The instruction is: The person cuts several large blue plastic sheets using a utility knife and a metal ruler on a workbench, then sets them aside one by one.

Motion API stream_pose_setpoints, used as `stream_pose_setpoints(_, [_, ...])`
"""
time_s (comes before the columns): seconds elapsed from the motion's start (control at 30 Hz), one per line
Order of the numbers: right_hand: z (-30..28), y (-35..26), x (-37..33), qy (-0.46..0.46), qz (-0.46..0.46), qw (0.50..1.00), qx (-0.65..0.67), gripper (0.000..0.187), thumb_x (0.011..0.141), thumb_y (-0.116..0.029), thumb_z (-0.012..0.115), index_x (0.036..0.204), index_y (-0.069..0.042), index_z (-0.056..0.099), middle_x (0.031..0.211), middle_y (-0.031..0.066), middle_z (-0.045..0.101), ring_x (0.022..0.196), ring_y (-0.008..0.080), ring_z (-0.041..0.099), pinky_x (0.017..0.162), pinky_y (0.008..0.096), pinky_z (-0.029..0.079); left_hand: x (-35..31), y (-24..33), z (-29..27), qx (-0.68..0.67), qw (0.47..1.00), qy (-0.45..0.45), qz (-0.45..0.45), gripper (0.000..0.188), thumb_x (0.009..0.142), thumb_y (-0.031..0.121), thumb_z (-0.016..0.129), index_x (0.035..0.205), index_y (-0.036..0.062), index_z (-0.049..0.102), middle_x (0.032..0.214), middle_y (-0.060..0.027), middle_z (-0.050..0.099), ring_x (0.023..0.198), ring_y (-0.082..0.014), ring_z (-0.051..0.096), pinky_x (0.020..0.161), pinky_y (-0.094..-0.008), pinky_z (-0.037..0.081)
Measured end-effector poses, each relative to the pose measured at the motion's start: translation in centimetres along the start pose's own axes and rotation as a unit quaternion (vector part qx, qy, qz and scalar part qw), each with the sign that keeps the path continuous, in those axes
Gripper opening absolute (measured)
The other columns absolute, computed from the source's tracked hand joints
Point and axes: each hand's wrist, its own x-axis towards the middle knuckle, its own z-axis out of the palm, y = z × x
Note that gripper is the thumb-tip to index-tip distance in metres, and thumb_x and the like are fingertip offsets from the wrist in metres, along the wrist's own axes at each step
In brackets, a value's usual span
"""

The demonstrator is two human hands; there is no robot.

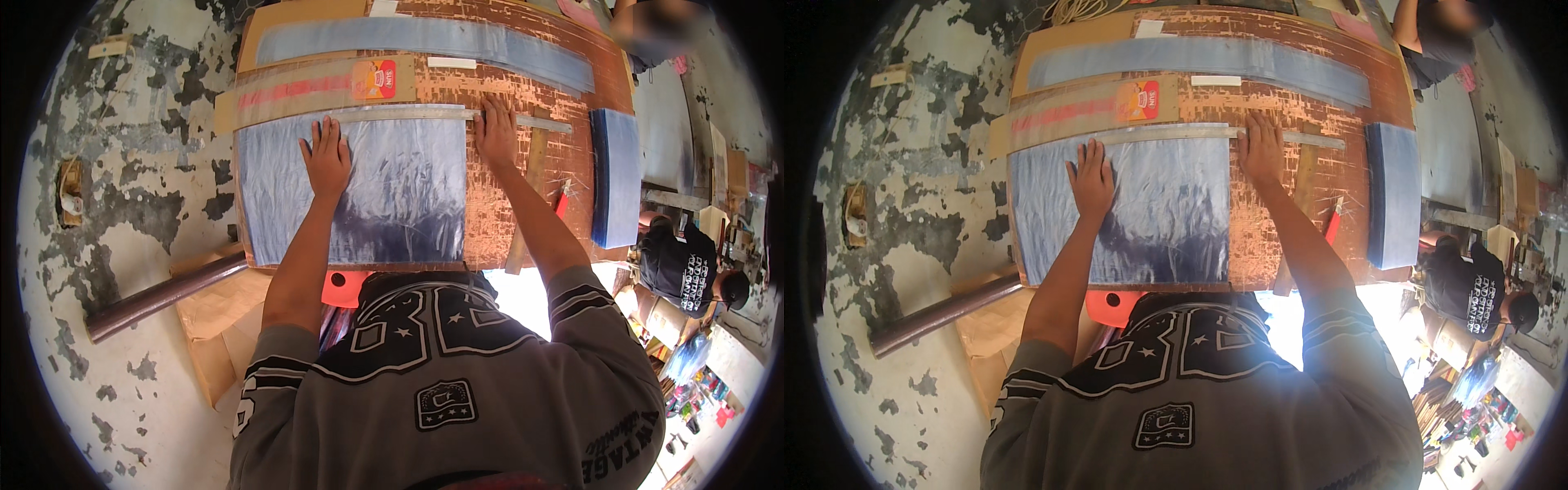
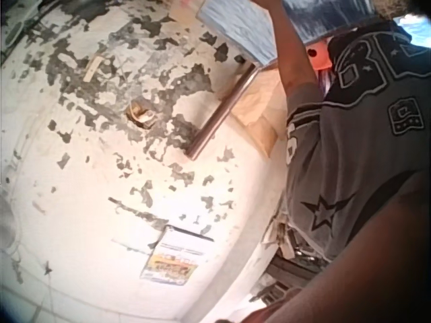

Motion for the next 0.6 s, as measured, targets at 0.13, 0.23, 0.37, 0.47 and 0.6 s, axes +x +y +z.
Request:
stream_pose_setpoints(0.13, [0.4,0.0,-0.1,-0.041,0.009,0.999,-0.027,0.044,0.102,-0.032,0.039,0.139,-0.009,0.047,0.150,0.0097,0.043,0.143,0.0244,0.032,0.120,0.0473,0.018,-0.3,-0.4,-0.1,0.011,1.000,0.009,-0.019,0.042,0.099,0.023,0.048,0.138,0.0112,0.054,0.149,-0.0090,0.046,0.142,-0.0338,0.035,0.115,-0.0630,0.016])
stream_pose_setpoints(0.23, [0.6,0.2,-0.1,-0.054,-0.009,0.998,-0.032,0.046,0.103,-0.032,0.036,0.142,-0.010,0.046,0.152,0.0077,0.041,0.144,0.0238,0.031,0.121,0.0462,0.016,-0.4,-0.9,0.3,0.008,0.999,0.026,-0.042,0.041,0.097,0.022,0.050,0.135,0.0107,0.057,0.146,-0.0105,0.050,0.141,-0.0353,0.036,0.113,-0.0658,0.016])
stream_pose_setpoints(0.37, [0.6,0.1,-0.1,-0.028,-0.047,0.998,0.040,0.045,0.102,-0.029,0.041,0.142,-0.009,0.046,0.151,0.0123,0.041,0.141,0.0277,0.035,0.120,0.0446,0.022,-0.5,-1.5,0.7,-0.010,0.997,0.040,-0.064,0.043,0.095,0.022,0.050,0.134,0.0072,0.059,0.146,-0.0122,0.049,0.142,-0.0349,0.036,0.114,-0.0658,0.013])
stream_pose_setpoints(0.47, [0.0,-0.9,-0.5,-0.037,-0.040,0.991,0.126,0.041,0.100,-0.023,0.049,0.137,-0.007,0.049,0.145,0.0152,0.047,0.136,0.0345,0.041,0.117,0.0449,0.030,-0.5,-1.9,0.7,0.002,0.994,0.050,-0.102,0.043,0.097,0.023,0.048,0.136,0.0057,0.056,0.147,-0.0141,0.048,0.142,-0.0356,0.034,0.114,-0.0656,0.013])
stream_pose_setpoints(0.6, [-1.0,-1.7,-0.3,0.001,-0.075,0.989,0.129,0.031,0.097,-0.020,0.054,0.123,-0.004,0.054,0.135,0.0189,0.053,0.129,0.0386,0.047,0.113,0.0479,0.033,-0.5,-2.2,0.9,-0.010,0.986,0.059,-0.156,0.045,0.097,0.023,0.048,0.137,0.0057,0.054,0.148,-0.0153,0.047,0.143,-0.0360,0.033,0.114,-0.0658,0.010])
